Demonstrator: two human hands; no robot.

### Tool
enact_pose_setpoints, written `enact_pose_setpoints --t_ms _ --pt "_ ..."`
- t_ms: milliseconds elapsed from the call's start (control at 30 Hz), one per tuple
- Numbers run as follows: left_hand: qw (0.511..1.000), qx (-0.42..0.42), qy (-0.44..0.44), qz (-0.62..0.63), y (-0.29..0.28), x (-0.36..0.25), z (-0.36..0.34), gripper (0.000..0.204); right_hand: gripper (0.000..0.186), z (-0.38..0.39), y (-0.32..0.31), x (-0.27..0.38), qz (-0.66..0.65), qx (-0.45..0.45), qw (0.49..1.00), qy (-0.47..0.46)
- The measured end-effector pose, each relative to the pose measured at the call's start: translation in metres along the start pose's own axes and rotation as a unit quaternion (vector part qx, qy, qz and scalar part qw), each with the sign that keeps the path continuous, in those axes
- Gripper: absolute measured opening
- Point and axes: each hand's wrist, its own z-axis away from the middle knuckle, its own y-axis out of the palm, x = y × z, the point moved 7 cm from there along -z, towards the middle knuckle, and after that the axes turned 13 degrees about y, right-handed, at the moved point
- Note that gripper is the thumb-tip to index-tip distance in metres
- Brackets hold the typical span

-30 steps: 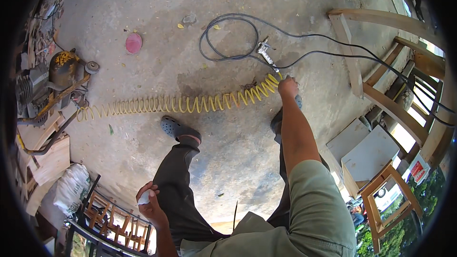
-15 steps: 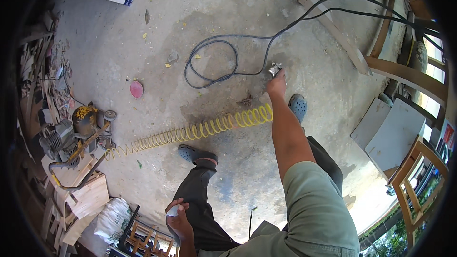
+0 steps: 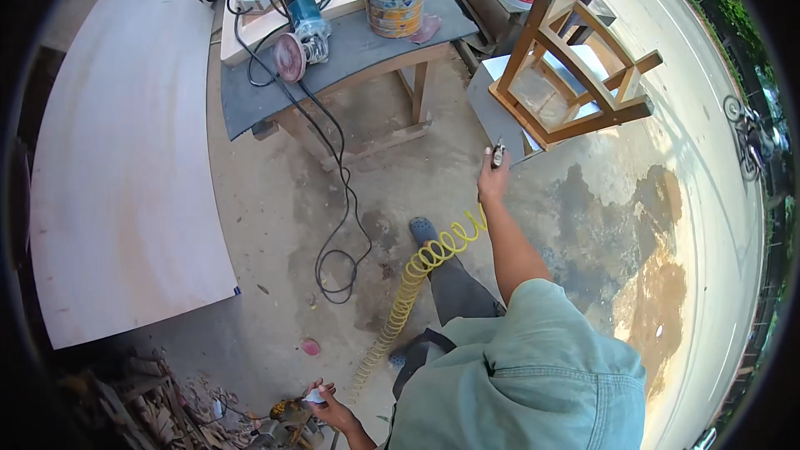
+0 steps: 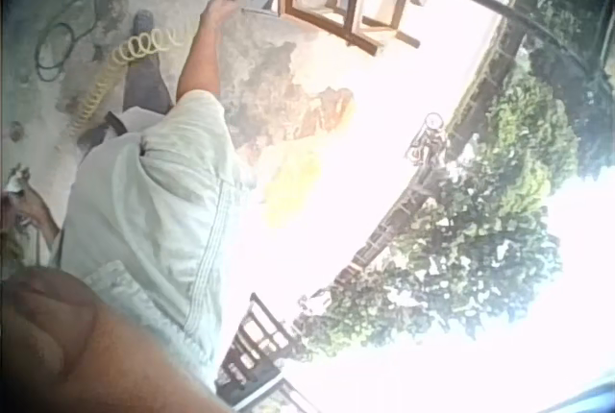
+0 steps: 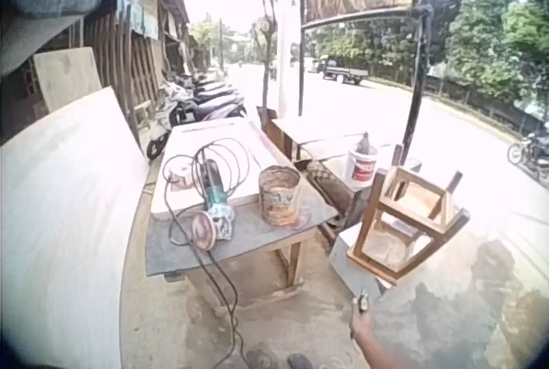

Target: The person repairs a wooden stool by applying glue to the joints and gaps in the seat and frame. They use a white glue bottle to fill cracks in the seat surface and apply adhesive to the leg connections, then press the joints together to secure them.

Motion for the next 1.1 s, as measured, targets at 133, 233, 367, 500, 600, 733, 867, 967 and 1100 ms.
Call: enact_pose_setpoints --t_ms 133,233,367,500,600,733,867,967,1100 --pt "0.999 0.006 0.048 -0.017 0.023 -0.051 -0.029 0.027 0.049 -0.108 -0.022 0.013 0.023 -0.106 0.994 0.000" --pt "0.998 0.011 0.053 -0.026 0.047 -0.074 -0.033 0.028 0.054 -0.162 -0.041 0.010 0.094 -0.111 0.986 0.077" --pt "0.995 0.053 0.083 -0.024 0.087 -0.111 -0.033 0.030 0.054 -0.190 -0.060 -0.013 0.163 -0.067 0.974 0.142" --pt "0.991 0.080 0.101 0.024 0.113 -0.143 -0.029 0.030 0.055 -0.174 -0.069 0.000 0.151 -0.008 0.978 0.143" --pt "0.988 0.088 0.119 0.037 0.114 -0.162 -0.020 0.026 0.057 -0.167 -0.080 0.013 0.132 0.024 0.978 0.158" --pt "0.985 0.094 0.135 0.047 0.088 -0.150 -0.007 0.024 0.058 -0.156 -0.084 0.017 0.082 -0.016 0.992 0.094" --pt "0.983 0.100 0.151 0.027 0.058 -0.124 -0.001 0.026 0.060 -0.173 -0.084 0.001 0.042 -0.004 0.995 0.089" --pt "0.985 0.086 0.151 -0.005 0.035 -0.109 0.003 0.029 0.058 -0.160 -0.070 0.008 0.098 0.007 0.991 0.095" --pt "0.986 0.097 0.130 -0.049 0.049 -0.121 -0.002 0.030 0.054 -0.160 -0.066 0.023 0.165 0.005 0.970 0.179"
